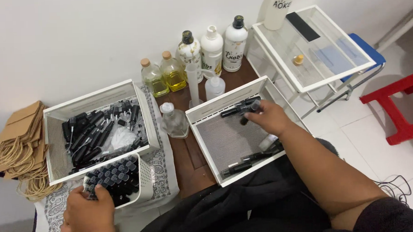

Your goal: Assembling small perfume sample vials by attaching caps and placing them into an organizer tray.

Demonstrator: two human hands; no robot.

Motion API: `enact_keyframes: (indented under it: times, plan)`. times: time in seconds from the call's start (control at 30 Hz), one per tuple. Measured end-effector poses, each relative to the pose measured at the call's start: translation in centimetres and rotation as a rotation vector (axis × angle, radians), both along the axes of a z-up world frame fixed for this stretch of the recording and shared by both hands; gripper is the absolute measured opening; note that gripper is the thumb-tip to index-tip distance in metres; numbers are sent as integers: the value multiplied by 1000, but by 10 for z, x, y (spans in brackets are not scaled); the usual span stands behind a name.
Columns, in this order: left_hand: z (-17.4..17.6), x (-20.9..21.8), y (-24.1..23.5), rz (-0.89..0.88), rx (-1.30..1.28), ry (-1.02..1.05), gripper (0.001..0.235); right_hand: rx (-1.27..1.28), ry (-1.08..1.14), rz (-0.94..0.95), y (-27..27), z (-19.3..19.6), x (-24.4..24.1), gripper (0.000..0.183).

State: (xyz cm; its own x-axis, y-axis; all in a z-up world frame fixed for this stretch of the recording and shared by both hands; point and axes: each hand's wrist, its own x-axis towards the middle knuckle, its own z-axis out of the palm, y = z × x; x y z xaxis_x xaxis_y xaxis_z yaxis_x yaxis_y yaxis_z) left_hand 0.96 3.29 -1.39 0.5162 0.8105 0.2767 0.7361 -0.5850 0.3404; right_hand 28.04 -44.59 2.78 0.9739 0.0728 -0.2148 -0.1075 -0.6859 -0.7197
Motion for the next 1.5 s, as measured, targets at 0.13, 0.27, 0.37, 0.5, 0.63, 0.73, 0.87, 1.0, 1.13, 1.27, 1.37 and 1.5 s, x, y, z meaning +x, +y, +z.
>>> enact_keyframes:
  times: [0.13,0.27,0.37,0.5,0.63,0.73,0.87,1.0,1.13,1.27,1.37,1.5]
  plan:
    - [18,0,-38,-211,31,-124,39,384,40,28,19,18,-30,15]
    - [46,8,-116,-527,-417,-124,45,343,132,357,57,43,-93,26]
    - [46,3,-181,-671,-821,19,62,326,47,681,81,34,-134,30]
    - [40,-7,-213,-809,-772,129,49,388,116,721,99,18,-174,22]
    - [22,-14,-207,-951,-464,99,28,79,-106,774,100,24,-179,41]
    - [21,-21,-202,-919,-390,213,37,-195,-139,784,105,7,-187,58]
    - [2,-20,-192,-1126,-203,86,24,-147,39,701,111,4,-192,54]
    - [5,-20,-190,-1071,-482,287,31,-136,-92,808,111,-15,-181,54]
    - [19,-18,-185,-1079,-601,279,35,-95,-71,835,111,-8,-174,51]
    - [9,-18,-173,-1114,-1091,132,21,-195,-416,973,73,-63,-91,15]
    - [-34,-17,-161,-1013,-1396,96,23,312,-427,462,48,-9,-46,11]
    - [-35,-8,-159,-928,-1434,-331,19,560,150,-256,89,199,-132,21]
